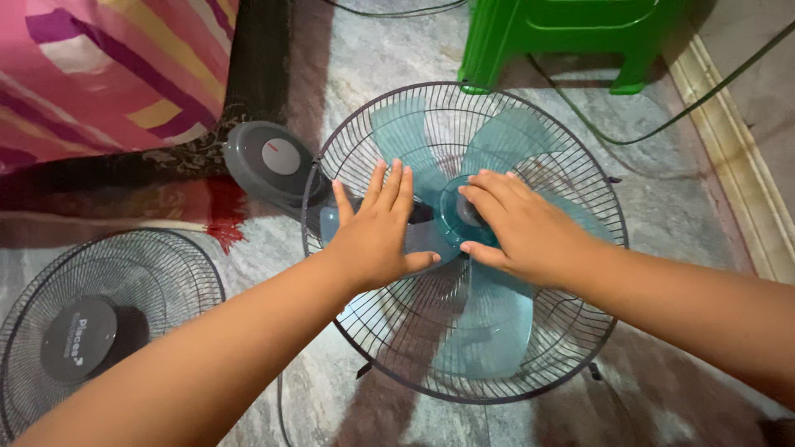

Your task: The person assembles an electric fan by hand. They secure the fan blades to the motor hub, then attach the front wire cage to complete the assembly.

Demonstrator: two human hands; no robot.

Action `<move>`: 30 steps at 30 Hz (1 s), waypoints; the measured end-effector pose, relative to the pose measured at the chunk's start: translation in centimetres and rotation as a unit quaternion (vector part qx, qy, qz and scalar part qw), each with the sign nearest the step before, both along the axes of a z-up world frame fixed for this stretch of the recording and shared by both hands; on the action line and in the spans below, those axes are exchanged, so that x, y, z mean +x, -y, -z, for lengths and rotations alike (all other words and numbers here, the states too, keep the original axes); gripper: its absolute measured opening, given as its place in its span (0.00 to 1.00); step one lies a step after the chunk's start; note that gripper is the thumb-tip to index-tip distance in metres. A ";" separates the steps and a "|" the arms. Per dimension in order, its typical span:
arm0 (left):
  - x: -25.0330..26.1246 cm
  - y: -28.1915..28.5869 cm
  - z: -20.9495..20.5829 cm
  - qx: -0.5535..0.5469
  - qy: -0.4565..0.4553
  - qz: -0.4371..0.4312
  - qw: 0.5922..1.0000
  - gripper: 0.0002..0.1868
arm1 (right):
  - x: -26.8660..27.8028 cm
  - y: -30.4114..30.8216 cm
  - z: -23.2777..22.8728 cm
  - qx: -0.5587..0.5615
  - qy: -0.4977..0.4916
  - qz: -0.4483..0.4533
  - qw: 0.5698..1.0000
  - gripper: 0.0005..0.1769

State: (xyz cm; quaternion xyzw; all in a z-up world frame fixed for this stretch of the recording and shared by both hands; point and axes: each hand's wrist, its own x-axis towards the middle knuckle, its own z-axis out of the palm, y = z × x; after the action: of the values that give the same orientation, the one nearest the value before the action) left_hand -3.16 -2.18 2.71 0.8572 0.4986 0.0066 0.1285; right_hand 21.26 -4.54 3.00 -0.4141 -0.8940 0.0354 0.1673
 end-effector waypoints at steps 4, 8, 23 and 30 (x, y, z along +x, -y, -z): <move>-1.5 0.4 0.1 0.004 0.001 -0.007 1.000 0.68 | -1.5 -0.1 0.1 0.003 -0.001 -0.007 1.000 0.42; -3.0 0.4 0.2 0.005 -0.011 -0.016 1.000 0.68 | -2.8 -0.1 0.0 -0.002 -0.006 -0.022 1.000 0.42; -8.9 1.1 0.1 0.003 0.001 -0.050 0.999 0.67 | -9.6 -0.4 -0.2 -0.006 -0.017 -0.069 0.997 0.42; -11.3 1.6 -0.1 0.029 0.019 -0.070 0.997 0.67 | -12.9 -0.5 -0.3 -0.002 -0.027 -0.091 0.995 0.43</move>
State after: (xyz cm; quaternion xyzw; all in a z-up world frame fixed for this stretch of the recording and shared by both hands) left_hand -14.49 -3.77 2.85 0.8231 0.5547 0.0463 0.1126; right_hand 8.40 -4.00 3.34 -0.3302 -0.9230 0.0634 0.1871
